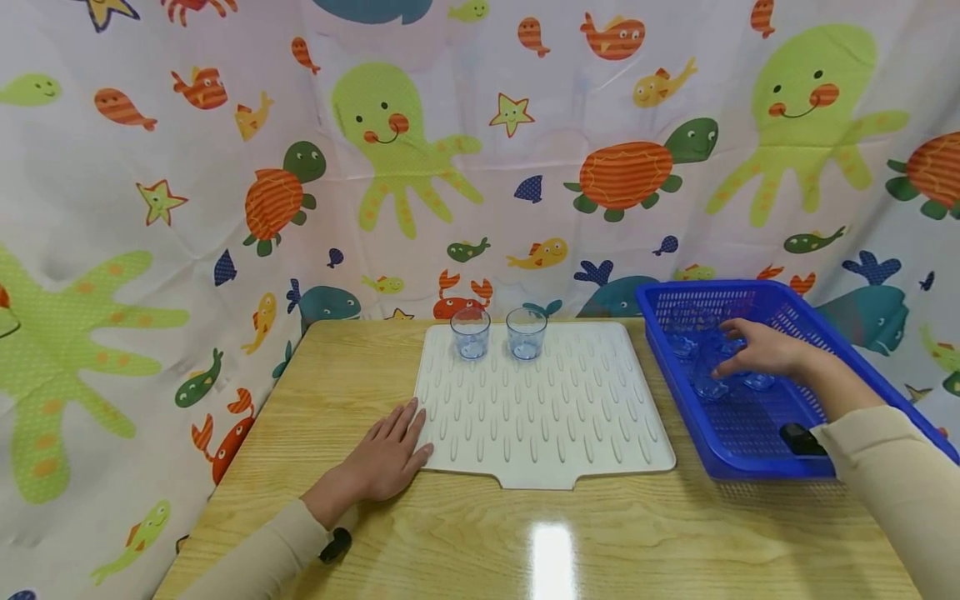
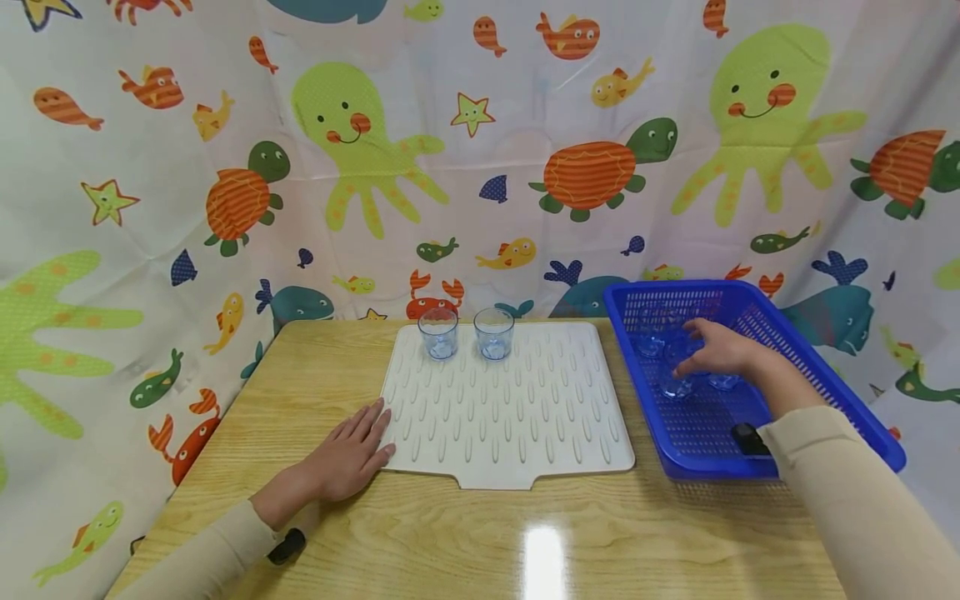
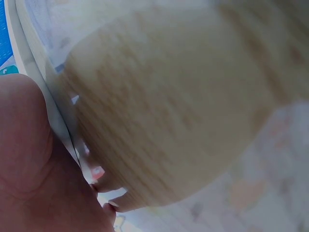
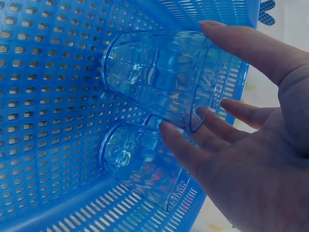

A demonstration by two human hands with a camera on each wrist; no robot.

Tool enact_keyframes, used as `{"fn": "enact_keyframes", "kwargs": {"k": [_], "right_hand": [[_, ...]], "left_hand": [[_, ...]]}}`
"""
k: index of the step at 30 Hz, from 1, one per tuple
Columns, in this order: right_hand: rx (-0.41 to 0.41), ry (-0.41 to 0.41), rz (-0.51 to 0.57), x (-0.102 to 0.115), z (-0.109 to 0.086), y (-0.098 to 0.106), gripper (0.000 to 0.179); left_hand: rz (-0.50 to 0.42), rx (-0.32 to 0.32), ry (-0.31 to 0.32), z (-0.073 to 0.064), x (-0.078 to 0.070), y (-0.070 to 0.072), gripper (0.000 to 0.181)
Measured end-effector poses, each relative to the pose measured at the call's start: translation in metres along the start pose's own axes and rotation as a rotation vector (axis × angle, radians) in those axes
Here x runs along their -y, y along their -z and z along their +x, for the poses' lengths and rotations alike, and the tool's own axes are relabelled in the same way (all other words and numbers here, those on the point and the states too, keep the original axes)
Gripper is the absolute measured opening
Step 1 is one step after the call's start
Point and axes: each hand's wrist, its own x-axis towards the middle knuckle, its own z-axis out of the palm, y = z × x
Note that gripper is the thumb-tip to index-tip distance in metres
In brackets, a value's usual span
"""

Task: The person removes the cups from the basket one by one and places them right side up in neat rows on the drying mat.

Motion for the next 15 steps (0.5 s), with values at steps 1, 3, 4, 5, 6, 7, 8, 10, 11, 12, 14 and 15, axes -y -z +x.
{"fn": "enact_keyframes", "kwargs": {"k": [1, 3, 4, 5, 6, 7, 8, 10, 11, 12, 14, 15], "right_hand": [[0.004, 0.0, 0.003, -0.0004, 0.0005, 0.0, 0.099], [0.012, -0.001, 0.008, -0.001, 0.0011, -0.0002, 0.099], [0.02, -0.002, 0.009, -0.0013, 0.0012, -0.0002, 0.099], [0.029, -0.004, 0.013, -0.0017, 0.0011, -0.0004, 0.099], [0.038, -0.006, 0.011, -0.0023, 0.0012, -0.0007, 0.099], [0.047, -0.009, 0.01, -0.0033, 0.0014, -0.0013, 0.098], [0.054, -0.013, 0.01, -0.0042, 0.0014, -0.0019, 0.098], [0.067, -0.017, 0.004, -0.0064, 0.0019, -0.0027, 0.098], [0.07, -0.02, -0.001, -0.0073, 0.0022, -0.0031, 0.097], [0.072, -0.021, -0.005, -0.0082, 0.0027, -0.0034, 0.097], [0.076, -0.019, -0.01, -0.0089, 0.0032, -0.0036, 0.096], [0.076, -0.016, -0.015, -0.009, 0.0034, -0.0035, 0.095]], "left_hand": [[0.001, 0.001, 0.001, 0.0002, 0.0, 0.0, 0.073], [0.004, 0.002, 0.002, 0.0004, 0.0, 0.0001, 0.073], [0.004, 0.002, 0.002, 0.0004, -0.0001, 0.0003, 0.073], [0.004, 0.004, 0.002, 0.0004, -0.0002, 0.0006, 0.074], [0.003, 0.006, 0.003, 0.0003, -0.0004, 0.0009, 0.074], [0.001, 0.009, 0.003, 0.0002, -0.0007, 0.0013, 0.074], [0.0, 0.01, 0.004, 0.0, -0.0008, 0.0015, 0.074], [-0.002, 0.014, 0.006, -0.0004, -0.0011, 0.0019, 0.074], [-0.003, 0.016, 0.008, -0.0004, -0.001, 0.0018, 0.074], [-0.002, 0.017, 0.009, -0.0003, -0.001, 0.0018, 0.073], [0.0, 0.015, 0.01, -0.0003, -0.0011, 0.0018, 0.073], [0.002, 0.014, 0.01, -0.0002, -0.0012, 0.002, 0.073]]}}
